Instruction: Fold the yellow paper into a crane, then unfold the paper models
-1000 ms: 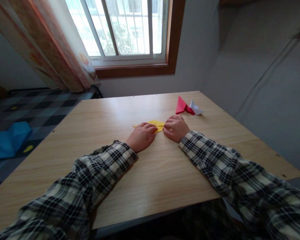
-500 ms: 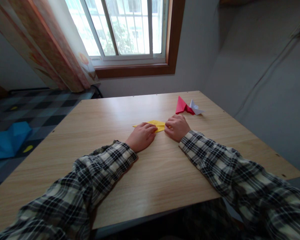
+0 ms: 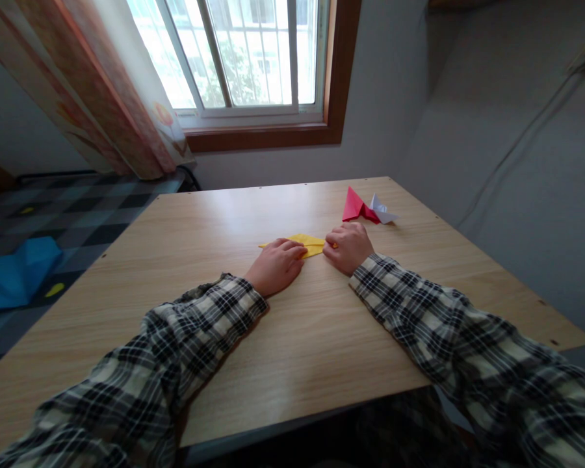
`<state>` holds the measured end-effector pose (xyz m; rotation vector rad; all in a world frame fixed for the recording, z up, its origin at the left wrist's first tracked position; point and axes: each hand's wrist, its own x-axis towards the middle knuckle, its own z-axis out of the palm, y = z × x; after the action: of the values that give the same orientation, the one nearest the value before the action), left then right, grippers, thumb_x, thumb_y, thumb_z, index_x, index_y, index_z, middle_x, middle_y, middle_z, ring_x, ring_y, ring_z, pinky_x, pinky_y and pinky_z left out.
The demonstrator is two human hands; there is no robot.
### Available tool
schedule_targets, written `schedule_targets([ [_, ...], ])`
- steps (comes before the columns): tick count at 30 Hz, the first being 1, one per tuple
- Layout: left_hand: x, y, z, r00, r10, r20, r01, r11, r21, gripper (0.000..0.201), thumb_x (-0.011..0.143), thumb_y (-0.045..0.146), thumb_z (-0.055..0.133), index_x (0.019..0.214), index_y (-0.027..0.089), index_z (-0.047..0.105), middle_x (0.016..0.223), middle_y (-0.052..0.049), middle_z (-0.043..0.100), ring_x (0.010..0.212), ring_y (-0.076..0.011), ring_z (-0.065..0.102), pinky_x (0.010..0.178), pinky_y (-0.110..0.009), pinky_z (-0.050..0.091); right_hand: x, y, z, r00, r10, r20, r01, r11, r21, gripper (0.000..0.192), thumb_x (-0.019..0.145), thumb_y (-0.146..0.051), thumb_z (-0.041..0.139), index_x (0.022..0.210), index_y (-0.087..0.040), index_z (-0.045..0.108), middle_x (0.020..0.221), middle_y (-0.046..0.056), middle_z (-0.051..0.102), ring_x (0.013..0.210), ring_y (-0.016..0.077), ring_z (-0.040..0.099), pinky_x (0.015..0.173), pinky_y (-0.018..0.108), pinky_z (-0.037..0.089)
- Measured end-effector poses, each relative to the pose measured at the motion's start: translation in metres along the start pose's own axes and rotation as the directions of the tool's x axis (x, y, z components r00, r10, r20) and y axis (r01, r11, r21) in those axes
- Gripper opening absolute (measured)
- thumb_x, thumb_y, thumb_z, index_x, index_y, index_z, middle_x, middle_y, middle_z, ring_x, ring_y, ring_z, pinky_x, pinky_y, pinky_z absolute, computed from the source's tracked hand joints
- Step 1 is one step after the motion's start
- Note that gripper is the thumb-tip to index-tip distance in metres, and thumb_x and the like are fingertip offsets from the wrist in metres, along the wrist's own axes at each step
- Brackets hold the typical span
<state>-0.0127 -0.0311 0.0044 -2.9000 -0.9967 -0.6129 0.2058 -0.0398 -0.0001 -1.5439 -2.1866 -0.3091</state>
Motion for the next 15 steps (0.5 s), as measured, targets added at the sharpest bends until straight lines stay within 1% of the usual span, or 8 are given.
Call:
schedule_targets([
  [7, -0.0001, -0.0007, 0.0013, 1.0, 0.004, -0.006, -0.004, 1.0, -0.003, 0.028, 0.095, 0.023, 0.047, 0.112, 0.016, 0.068, 0.115, -0.009, 0.071, 0.112, -0.0248, 0.061, 0.102, -0.044, 0.049, 0.0006, -0.0018, -0.0029, 0.999, 0.015, 0.035, -0.014, 0.999, -0.03, 0.025, 0.087, -0.026, 0.051, 0.073, -0.018, 0.072, 0.085, 0.008, 0.073, 0.086, 0.0231, 0.054, 0.082, 0.04, 0.028],
  [15, -0.0002, -0.0003, 0.0005, 1.0, 0.008, -0.011, -0.008, 1.0, -0.017, 0.027, 0.094, 0.022, 0.048, 0.112, 0.017, 0.068, 0.115, -0.01, 0.071, 0.113, -0.0245, 0.06, 0.103, -0.045, 0.048, 0.0008, -0.002, -0.0042, 0.999, 0.02, 0.038, -0.018, 0.998, -0.053, 0.027, 0.088, -0.027, 0.05, 0.074, -0.018, 0.071, 0.085, 0.008, 0.073, 0.087, 0.0227, 0.054, 0.082, 0.039, 0.027],
])
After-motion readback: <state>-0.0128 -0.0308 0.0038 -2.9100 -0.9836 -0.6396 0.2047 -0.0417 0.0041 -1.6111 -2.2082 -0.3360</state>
